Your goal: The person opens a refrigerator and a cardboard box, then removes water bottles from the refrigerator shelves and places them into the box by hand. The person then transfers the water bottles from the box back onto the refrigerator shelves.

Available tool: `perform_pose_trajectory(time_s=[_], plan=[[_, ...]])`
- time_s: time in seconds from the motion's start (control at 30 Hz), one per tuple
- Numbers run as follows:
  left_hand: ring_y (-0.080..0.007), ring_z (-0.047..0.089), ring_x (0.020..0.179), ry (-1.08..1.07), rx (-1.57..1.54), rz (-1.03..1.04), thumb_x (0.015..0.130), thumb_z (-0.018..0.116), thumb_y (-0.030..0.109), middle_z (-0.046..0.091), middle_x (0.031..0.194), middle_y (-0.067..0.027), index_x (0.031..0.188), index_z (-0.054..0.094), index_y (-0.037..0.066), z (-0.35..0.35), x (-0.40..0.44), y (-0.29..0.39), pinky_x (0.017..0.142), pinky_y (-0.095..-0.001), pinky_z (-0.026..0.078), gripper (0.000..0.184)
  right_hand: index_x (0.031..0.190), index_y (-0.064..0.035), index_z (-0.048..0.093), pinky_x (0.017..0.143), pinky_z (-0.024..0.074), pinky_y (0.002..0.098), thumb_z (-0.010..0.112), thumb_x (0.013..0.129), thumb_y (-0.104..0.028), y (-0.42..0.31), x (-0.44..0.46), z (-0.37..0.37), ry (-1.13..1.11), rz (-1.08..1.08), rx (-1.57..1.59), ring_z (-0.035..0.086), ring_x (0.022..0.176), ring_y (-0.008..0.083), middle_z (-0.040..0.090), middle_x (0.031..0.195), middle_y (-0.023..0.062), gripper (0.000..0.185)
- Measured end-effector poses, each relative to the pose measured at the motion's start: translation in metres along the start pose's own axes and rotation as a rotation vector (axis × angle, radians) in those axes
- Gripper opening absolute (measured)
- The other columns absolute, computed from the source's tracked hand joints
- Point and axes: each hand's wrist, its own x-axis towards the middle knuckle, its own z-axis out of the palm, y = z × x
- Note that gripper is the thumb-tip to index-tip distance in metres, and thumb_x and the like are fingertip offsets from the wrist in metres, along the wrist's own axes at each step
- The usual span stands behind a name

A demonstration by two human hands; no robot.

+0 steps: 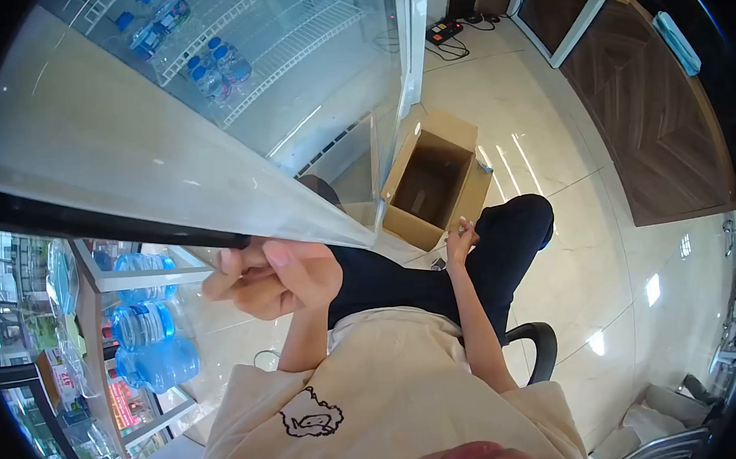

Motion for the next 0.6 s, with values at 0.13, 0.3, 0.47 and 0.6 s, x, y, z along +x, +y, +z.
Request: perform_pose_trajectory(time_s=[0.13, 0.3, 0.47, 0.6], plan=[[-0.0276, 0.04, 0.115, -0.05, -0.092, 0.05, 0.095, 0.054, -0.004, 0.05, 0.097, -0.0111, 0.106, 0.059, 0.008, 0.007, -0.001, 0.009, 0.09, -0.0345, 0.039, 0.017, 0.13, 0.001, 0.054, 0.102, 0.0417, 0.0388, 0.063, 0.092, -0.011, -0.014, 0.001, -0.01, 0.169, -0.037, 0.04, 0.048, 0.128, 0.0341, 0.042, 0.137, 0.0208, 0.041], [-0.0288, 0.041, 0.113, -0.075, -0.112, 0.09, 0.091, 0.055, -0.013, 0.042, 0.106, -0.0135, 0.115, 0.056, 0.005, 0.013, -0.006, 0.031, 0.078, -0.0336, 0.04, 0.03, 0.126, 0.0025, 0.056, 0.116, 0.0327, 0.0418, 0.061, 0.09, -0.008, 0.002, 0.019, -0.032, 0.272, 0.044, 0.289, 0.043, 0.135, 0.0362, 0.052, 0.131, 0.0214, 0.038], [-0.0299, 0.04, 0.11, -0.249, 0.166, 0.367, 0.089, 0.052, -0.019, 0.036, 0.101, -0.012, 0.124, 0.053, 0.006, 0.021, -0.011, 0.053, 0.07, -0.03, 0.038, 0.043, 0.124, 0.0028, 0.056, 0.114, 0.0341, 0.0422, 0.066, 0.091, -0.01, -0.017, 0.007, -0.058, 0.326, 0.082, 0.08, 0.045, 0.13, 0.0349, 0.049, 0.131, 0.0193, 0.038], [-0.0226, 0.046, 0.094, -0.136, -0.155, 0.348, 0.083, 0.051, -0.004, 0.046, 0.098, -0.0087, 0.098, 0.047, 0.008, 0.049, -0.021, 0.073, 0.074, -0.0302, 0.042, 0.02, 0.125, 0.0025, 0.053, 0.112, 0.0356, 0.0418, 0.069, 0.092, -0.013, -0.036, 0.004, -0.079, 0.382, 0.153, 0.166, 0.046, 0.127, 0.0334, 0.047, 0.13, 0.018, 0.04]])
